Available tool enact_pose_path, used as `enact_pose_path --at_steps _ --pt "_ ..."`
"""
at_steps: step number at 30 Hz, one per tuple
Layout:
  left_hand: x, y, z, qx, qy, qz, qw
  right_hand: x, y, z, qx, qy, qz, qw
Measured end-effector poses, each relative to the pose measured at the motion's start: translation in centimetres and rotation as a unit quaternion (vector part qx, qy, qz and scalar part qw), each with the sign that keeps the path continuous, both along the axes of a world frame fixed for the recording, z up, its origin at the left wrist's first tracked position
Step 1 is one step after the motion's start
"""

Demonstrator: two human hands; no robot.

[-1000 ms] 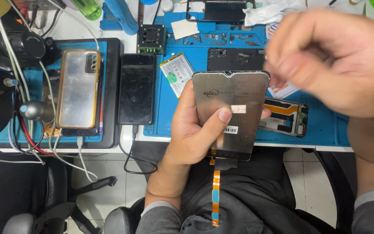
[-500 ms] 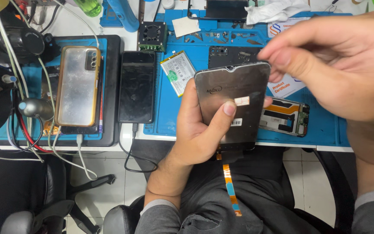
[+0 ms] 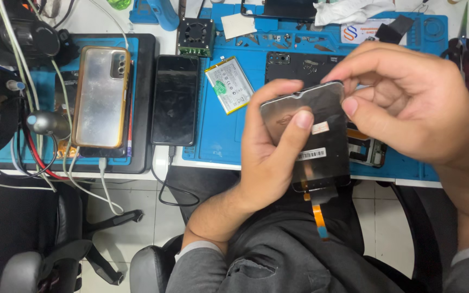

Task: The person holds a replacement display assembly with its flex cable, powers on the phone to test it showing the vivo boot logo, then peels the protective film from the new screen and presses and aligns the display assembly along its edges by hand at the workbench.

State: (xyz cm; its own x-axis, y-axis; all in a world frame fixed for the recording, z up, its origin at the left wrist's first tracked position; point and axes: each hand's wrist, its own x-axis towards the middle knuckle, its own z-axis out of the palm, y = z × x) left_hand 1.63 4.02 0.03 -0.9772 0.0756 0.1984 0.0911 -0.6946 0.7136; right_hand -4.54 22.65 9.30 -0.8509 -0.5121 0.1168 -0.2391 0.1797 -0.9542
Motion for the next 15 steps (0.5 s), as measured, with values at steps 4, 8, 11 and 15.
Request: enact_pose_path --at_steps 4,8,11,15 --pt "0.3 1.1 0.0 -0.043 -0.011 -0.004 0.999 0.3 1.2 -2.6 -0.079 0.001 0.006 0.997" --pt "0.7 2.1 -0.4 -0.064 -0.017 -0.003 0.998 0.7 1.7 -5.2 -0.115 -0.033 -0.051 0.991" --pt "1.0 2.5 -0.8 -0.077 -0.019 0.0 0.997 0.9 1.8 -6.0 -0.113 -0.021 -0.061 0.992" --pt "0.6 2.3 -1.2 -0.065 -0.033 0.003 0.997 0.9 1.8 -5.9 -0.133 -0.022 -0.018 0.991"
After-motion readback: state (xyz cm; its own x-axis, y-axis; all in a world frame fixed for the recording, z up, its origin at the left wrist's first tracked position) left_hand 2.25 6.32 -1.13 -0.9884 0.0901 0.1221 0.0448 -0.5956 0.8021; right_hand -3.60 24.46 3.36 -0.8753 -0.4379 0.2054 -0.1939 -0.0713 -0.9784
